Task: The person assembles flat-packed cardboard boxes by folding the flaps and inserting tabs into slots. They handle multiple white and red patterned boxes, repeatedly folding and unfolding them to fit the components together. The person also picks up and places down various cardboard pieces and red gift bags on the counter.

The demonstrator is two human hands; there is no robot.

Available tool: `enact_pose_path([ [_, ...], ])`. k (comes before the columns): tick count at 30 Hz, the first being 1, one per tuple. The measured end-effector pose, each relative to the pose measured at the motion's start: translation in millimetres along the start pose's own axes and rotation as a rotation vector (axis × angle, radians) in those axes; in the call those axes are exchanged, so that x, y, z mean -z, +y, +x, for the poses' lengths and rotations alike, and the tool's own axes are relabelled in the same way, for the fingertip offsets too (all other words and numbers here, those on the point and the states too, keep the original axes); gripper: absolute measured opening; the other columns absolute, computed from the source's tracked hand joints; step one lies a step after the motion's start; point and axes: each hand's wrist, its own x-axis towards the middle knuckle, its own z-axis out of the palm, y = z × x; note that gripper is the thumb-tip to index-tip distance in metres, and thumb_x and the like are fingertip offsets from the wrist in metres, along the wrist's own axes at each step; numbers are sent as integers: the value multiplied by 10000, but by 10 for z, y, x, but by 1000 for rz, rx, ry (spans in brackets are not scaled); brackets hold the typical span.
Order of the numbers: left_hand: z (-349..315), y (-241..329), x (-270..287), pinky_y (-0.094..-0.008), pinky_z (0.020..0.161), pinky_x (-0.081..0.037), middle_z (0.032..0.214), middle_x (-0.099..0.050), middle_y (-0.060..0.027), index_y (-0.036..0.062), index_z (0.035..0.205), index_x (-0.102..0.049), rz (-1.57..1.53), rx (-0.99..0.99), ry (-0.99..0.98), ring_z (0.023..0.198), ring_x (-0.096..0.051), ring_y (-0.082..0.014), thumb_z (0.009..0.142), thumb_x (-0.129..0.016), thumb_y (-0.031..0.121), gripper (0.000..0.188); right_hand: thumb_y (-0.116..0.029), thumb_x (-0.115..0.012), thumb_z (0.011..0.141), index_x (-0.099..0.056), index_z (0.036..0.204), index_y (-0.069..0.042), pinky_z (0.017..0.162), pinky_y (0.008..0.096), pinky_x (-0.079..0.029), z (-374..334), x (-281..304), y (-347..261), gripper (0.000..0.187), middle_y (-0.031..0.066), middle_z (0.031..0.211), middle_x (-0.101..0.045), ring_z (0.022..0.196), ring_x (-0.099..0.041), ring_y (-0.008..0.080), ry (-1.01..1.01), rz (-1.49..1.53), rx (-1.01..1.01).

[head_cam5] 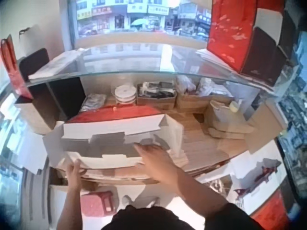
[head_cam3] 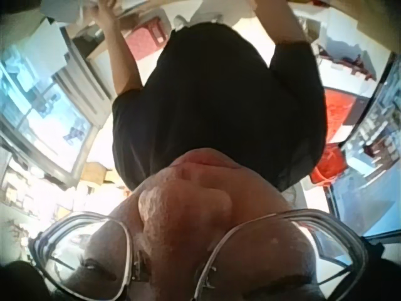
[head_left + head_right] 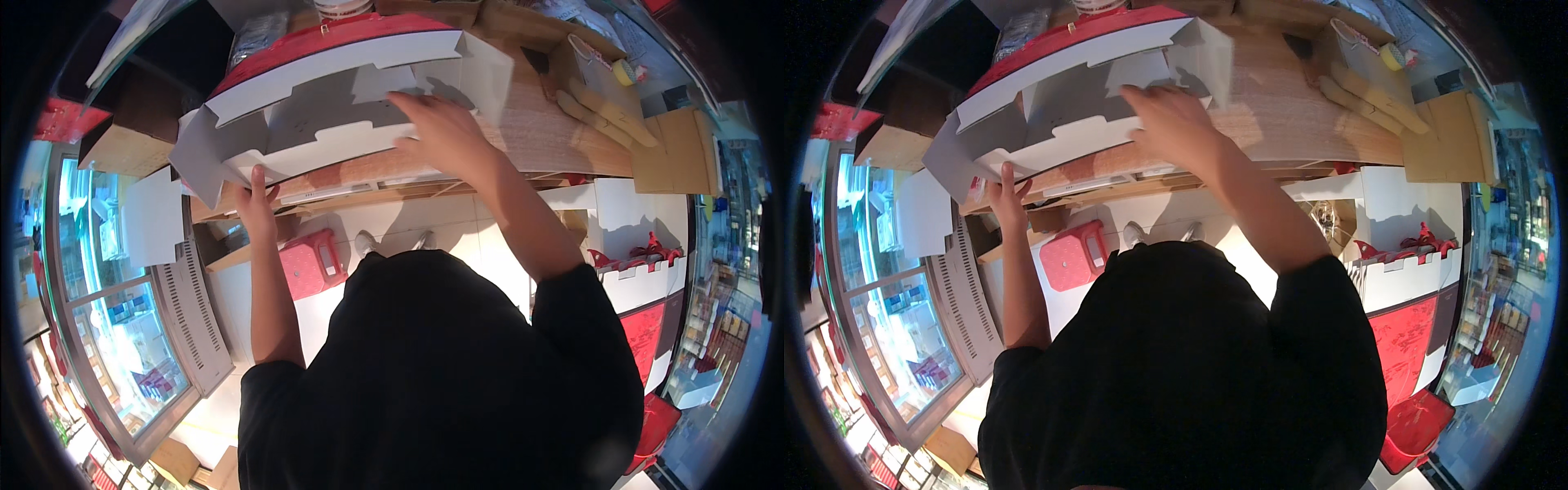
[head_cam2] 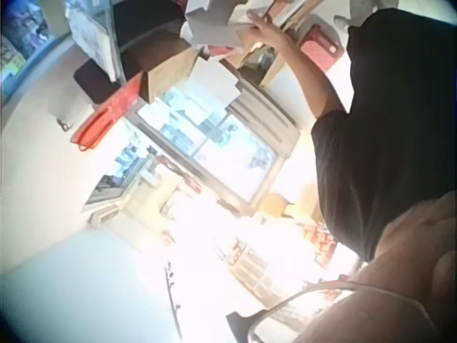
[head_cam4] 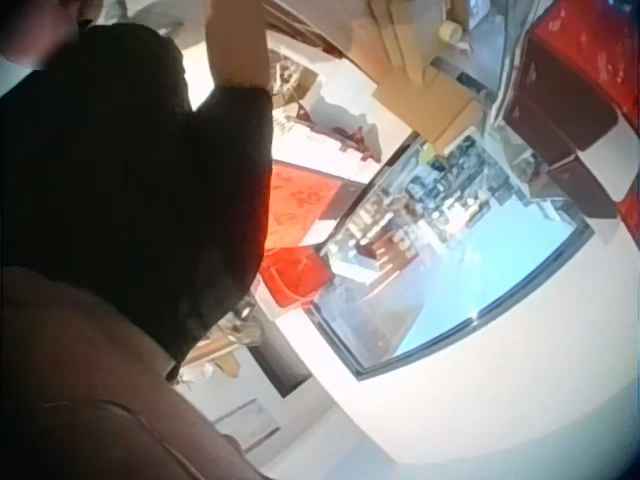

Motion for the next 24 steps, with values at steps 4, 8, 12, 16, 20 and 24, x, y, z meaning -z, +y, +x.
enact_pose_path([
  [4, 15, 44, 1, -323, 770, -520, 1133, -502, -89, 29, 1183, -455, 40, 6, -1, 1012, -513, -174, 874, -574, 364, 471, -158, -608, 778, -559, 1054, -86, 911, 420, -376, -263, -90, 253, 289, 112, 1067, -567, 1085, -469, 315, 364, -70, 13],
  [8, 73, -20, -14, -326, 777, -514, 1149, -493, -89, 34, 1196, -441, 56, 11, -35, 1020, -513, -177, 878, -569, 358, 471, -143, -569, 805, -606, 922, -96, 853, 401, -370, -130, -300, 401, 132, 82, 937, -579, 953, -503, 269, 366, -78, 36],
  [12, 80, -29, -33, -331, 786, -507, 1157, -500, -91, 40, 1205, -444, 53, 8, -16, 1028, -512, -180, 880, -568, 353, 468, -160, -569, 818, -613, 923, -100, 826, 386, -384, 119, -294, 396, 129, 72, 863, -565, 896, -513, 250, 303, -127, 32],
  [16, 182, -57, -57, -331, 807, -482, 1156, -520, -94, 15, 1196, -471, 15, 87, 53, 1030, -513, -181, 876, -578, 344, 472, -167, -540, 809, -621, 870, -101, 822, 415, -375, 402, -627, 600, 121, 73, 842, -611, 893, -551, 250, 395, -204, 35],
  [20, 347, -255, -122, -328, 831, -443, 1107, -559, -109, -41, 1146, -510, 103, -103, 150, 1000, -522, -193, 870, -590, 312, 455, -197, -530, 789, -611, 963, -93, 868, 508, -347, 550, -1016, 733, 218, 127, 973, -608, 972, -544, 279, 508, -223, 12],
  [24, 471, -341, -118, -330, 834, -428, 1058, -589, -129, -66, 1095, -538, 160, -248, 210, 933, -546, -209, 845, -628, 215, 386, -250, -532, 804, -567, 1075, -69, 880, 537, -333, 627, -1103, 663, 327, 146, 1063, -574, 1035, -503, 312, 525, -172, -21],
])
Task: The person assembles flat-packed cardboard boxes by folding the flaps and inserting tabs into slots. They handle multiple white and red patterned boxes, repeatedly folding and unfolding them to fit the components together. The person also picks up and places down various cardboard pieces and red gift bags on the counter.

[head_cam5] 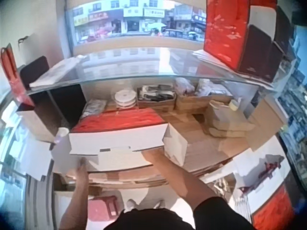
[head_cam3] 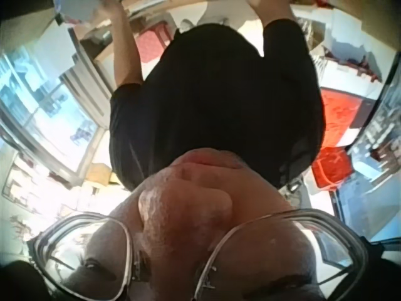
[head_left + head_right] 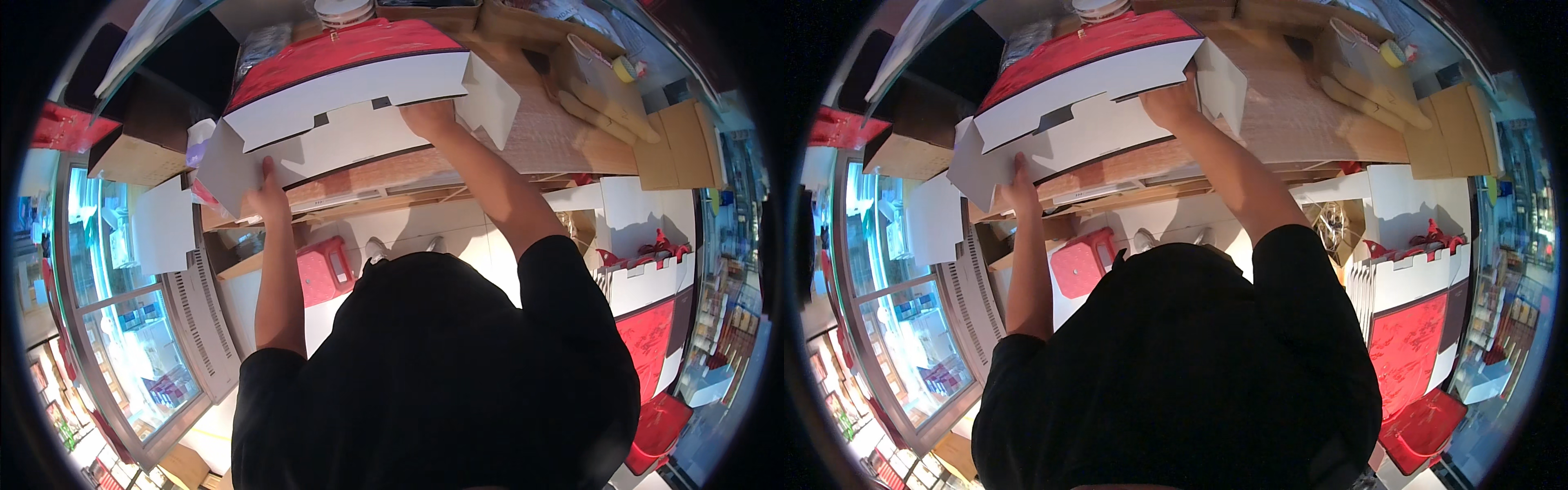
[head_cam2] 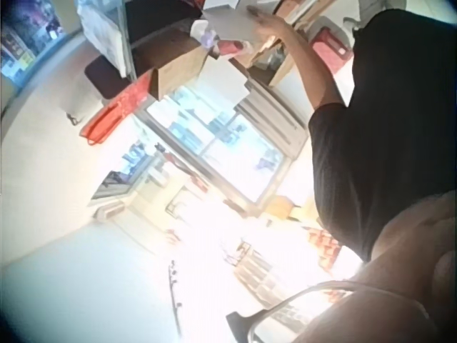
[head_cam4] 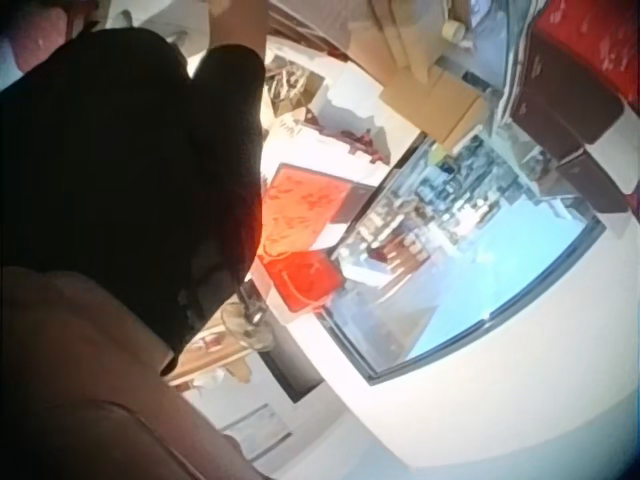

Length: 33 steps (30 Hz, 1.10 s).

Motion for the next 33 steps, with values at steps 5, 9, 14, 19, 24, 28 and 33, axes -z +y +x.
enact_pose_path([
  [5, 83, -143, 43, -325, 821, -431, 1014, -602, -118, -48, 1071, -552, 30, -20, 39, 906, -555, -203, 823, -643, 136, 322, -414, -528, 834, -536, 1129, -51, 895, 503, -355, -88, 244, -467, 468, 155, 1102, -565, 1095, -477, 312, -147, 162, 30],
  [9, 115, -156, 38, -321, 800, -441, 958, -609, -102, -36, 1030, -566, 26, 17, 26, 874, -559, -194, 820, -632, 103, 260, -503, -504, 830, -463, 1220, -22, 912, 417, -392, -245, 81, -569, 621, 198, 1146, -530, 1120, -468, 328, -338, 184, 69],
  [14, 117, -68, 56, -292, 547, -525, 898, -607, -97, -17, 1006, -574, 80, 155, -53, 725, -581, -160, 814, -627, 91, 226, -411, -562, 827, -486, 1173, -6, 914, 429, -388, -225, 66, -600, 538, 206, 1177, -498, 1086, -483, 339, -304, 252, -5],
  [19, 156, 73, 238, -260, 464, -532, 875, -593, -76, 12, 1012, -575, 69, 153, -100, 715, -586, -138, 834, -610, 124, 214, -78, -660, 748, -515, 1068, -20, 846, 387, -413, -528, 1216, -506, 356, 173, 1064, -539, 996, -529, 315, -42, 886, -31],
  [24, 187, 761, 331, -277, 484, -544, 891, -589, -85, 3, 1058, -566, 242, 18, -287, 738, -589, -152, 862, -575, 182, 266, -51, -677, 738, -512, 1076, -24, 748, 345, -467, -1050, 1398, 111, 377, 139, 1057, -538, 993, -535, 236, 343, 594, -456],
  [28, 350, 1076, 515, -274, 498, -521, 875, -593, -100, -46, 1070, -542, 348, 4, -419, 709, -587, -155, 877, -552, 196, 309, -91, -668, 766, -485, 1114, 10, 735, 367, -470, -286, 1579, 73, 406, 170, 1055, -557, 956, -553, 254, 525, 983, -638],
  [33, 235, 1675, 657, -330, 772, -468, 990, -608, -145, -76, 1090, -528, 459, -11, -508, 863, -578, -195, 872, -548, 172, 330, -110, -565, 836, -438, 1207, 4, 809, 333, -439, 10, 1890, 141, 409, 133, 965, -591, 933, -559, 237, -29, 706, -539],
])
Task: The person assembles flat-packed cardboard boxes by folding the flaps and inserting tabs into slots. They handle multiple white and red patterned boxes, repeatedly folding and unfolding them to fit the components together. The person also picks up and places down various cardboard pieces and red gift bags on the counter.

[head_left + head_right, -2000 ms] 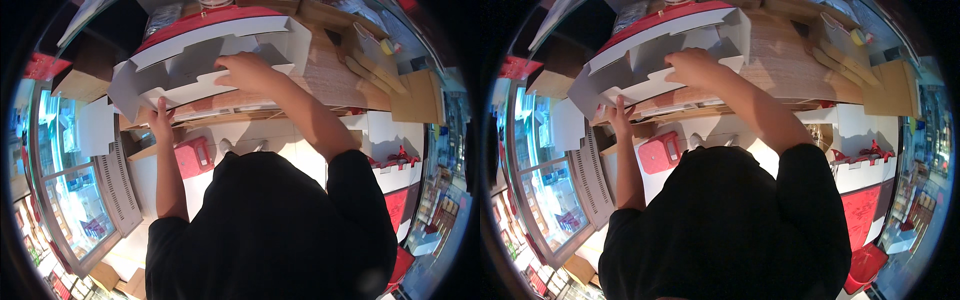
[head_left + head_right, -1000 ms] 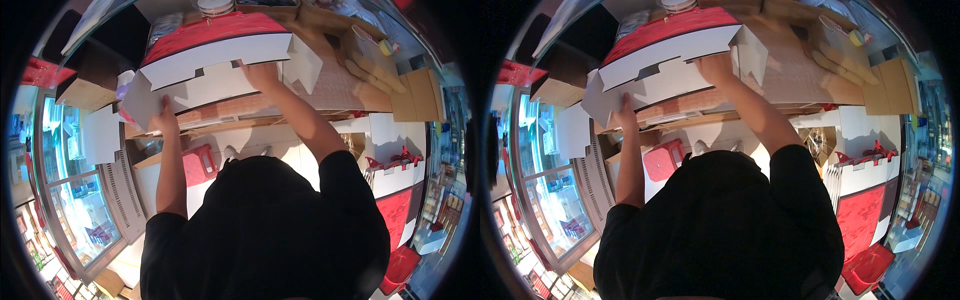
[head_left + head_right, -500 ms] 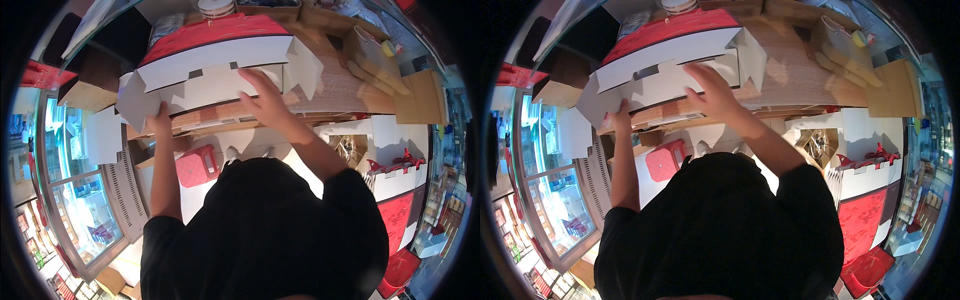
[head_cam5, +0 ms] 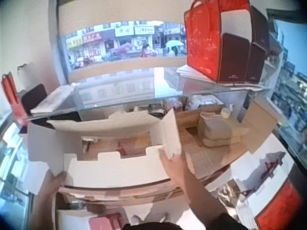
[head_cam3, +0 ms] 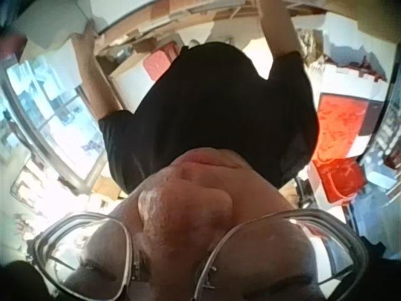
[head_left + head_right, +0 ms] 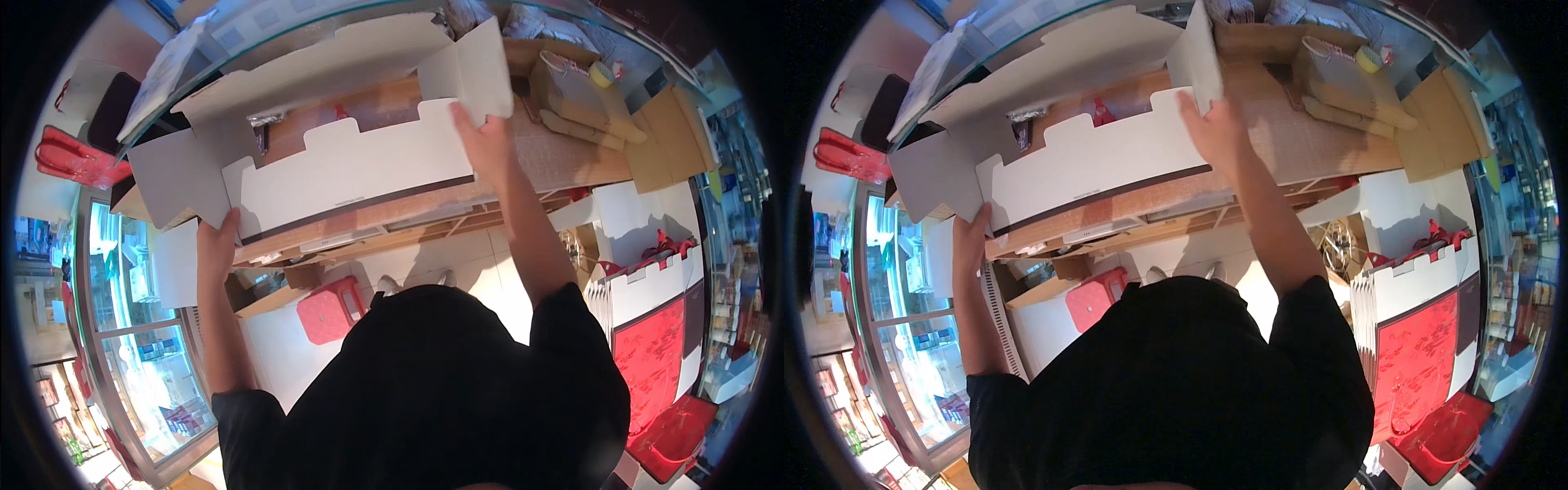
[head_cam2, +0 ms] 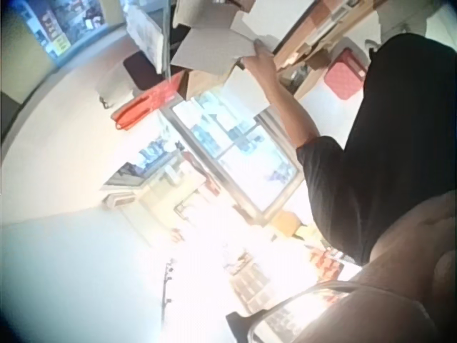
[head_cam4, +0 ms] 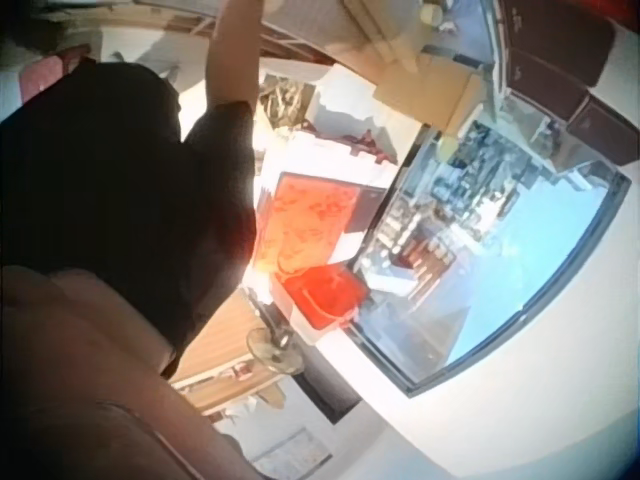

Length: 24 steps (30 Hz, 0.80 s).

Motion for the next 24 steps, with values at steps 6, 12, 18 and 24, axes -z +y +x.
enact_pose_path([
  [6, -207, 58, -107, -362, 842, -420, 1057, -577, -220, -31, 1279, -329, 215, -314, 189, 961, -564, -324, 852, -499, 75, 471, 69, -390, 782, -262, 1390, -121, 917, 369, -409, 87, 57, -205, 651, 194, 1239, -496, 1113, -494, 364, 65, -144, 390],
  [12, -131, 3, -290, -358, 1024, -274, 1284, -410, -216, -12, 1341, -252, 235, -576, 241, 1221, -385, -341, 737, -417, -104, 633, 87, -426, 712, -354, 1345, -161, 1041, 389, -299, 70, -31, -80, 684, 124, 1452, -230, 1320, -245, 351, -164, -151, 476],
  [18, -50, 124, -286, -347, 1063, -243, 1432, -260, -176, 55, 1365, -298, 125, -701, 139, 1324, -268, -321, 605, -375, -199, 805, -20, -537, 727, -474, 1272, -228, 1039, 437, -299, 73, -107, -77, 587, 129, 1442, -246, 1307, -219, 418, -234, -359, 454],
  [24, 46, 83, -371, -366, 1033, -297, 1405, -300, -193, 65, 1334, -334, 181, -786, 198, 1275, -329, -352, 596, -393, -208, 789, -248, -639, 782, -529, 1215, -178, 971, 475, -346, 178, -212, -47, 452, 131, 1319, -398, 1199, -369, 369, -155, -489, 472],
])
